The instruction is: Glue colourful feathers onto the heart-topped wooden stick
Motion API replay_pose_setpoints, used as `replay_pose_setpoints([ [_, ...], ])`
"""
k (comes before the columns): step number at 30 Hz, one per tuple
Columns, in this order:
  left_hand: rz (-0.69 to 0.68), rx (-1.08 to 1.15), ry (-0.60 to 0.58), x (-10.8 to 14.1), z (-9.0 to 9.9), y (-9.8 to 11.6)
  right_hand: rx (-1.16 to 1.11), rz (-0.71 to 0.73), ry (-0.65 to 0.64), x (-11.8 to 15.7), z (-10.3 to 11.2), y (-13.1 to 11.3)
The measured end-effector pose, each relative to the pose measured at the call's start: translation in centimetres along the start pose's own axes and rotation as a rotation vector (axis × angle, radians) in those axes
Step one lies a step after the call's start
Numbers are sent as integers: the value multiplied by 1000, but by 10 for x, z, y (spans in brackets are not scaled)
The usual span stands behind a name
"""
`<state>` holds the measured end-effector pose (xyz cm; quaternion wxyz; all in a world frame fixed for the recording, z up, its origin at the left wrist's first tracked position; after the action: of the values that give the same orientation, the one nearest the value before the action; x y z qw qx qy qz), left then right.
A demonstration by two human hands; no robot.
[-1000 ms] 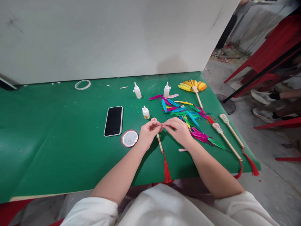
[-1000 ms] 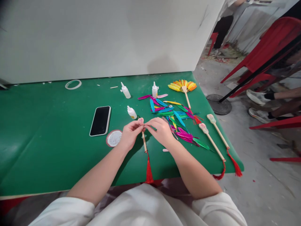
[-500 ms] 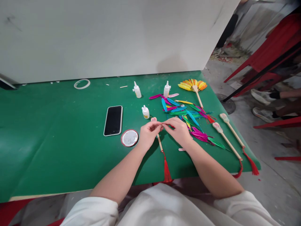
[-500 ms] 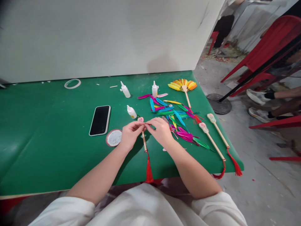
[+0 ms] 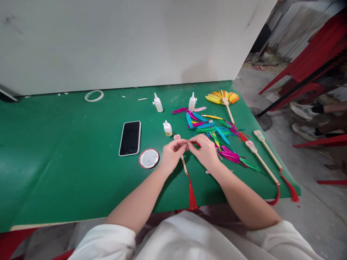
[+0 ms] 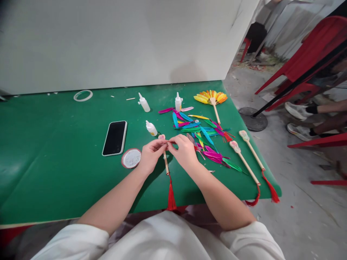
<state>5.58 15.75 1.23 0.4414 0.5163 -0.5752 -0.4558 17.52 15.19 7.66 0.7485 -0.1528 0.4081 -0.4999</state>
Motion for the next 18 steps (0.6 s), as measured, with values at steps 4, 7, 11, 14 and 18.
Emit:
replay_pose_setpoints([
  [4,-6,-21,23,0,1,2,58,0,21,1,-1,-3],
  [7,0,-23,39,-1,4,3,36,12,19,0,0,-6],
  [11,21,34,52,-3,7,0,-134,-52,-62,-1,-2,0],
  [14,25,64,76,-5,9,-1,-230,-139,-142,0,-7,7],
  [18,32,47,75,-5,7,-1,-253,-219,-179,1,-13,14],
])
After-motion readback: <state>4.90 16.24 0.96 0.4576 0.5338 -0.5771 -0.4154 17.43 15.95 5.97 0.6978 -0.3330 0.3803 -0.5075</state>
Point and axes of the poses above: each hand's wrist, its own x-axis away from the middle knuckle, its own z-axis out of the back of the hand, y = z × x, the point moved 9 cm from there along -x, towards the middle knuckle, and after that the axes turned 1 degree about -y, right-handed, at the moved point
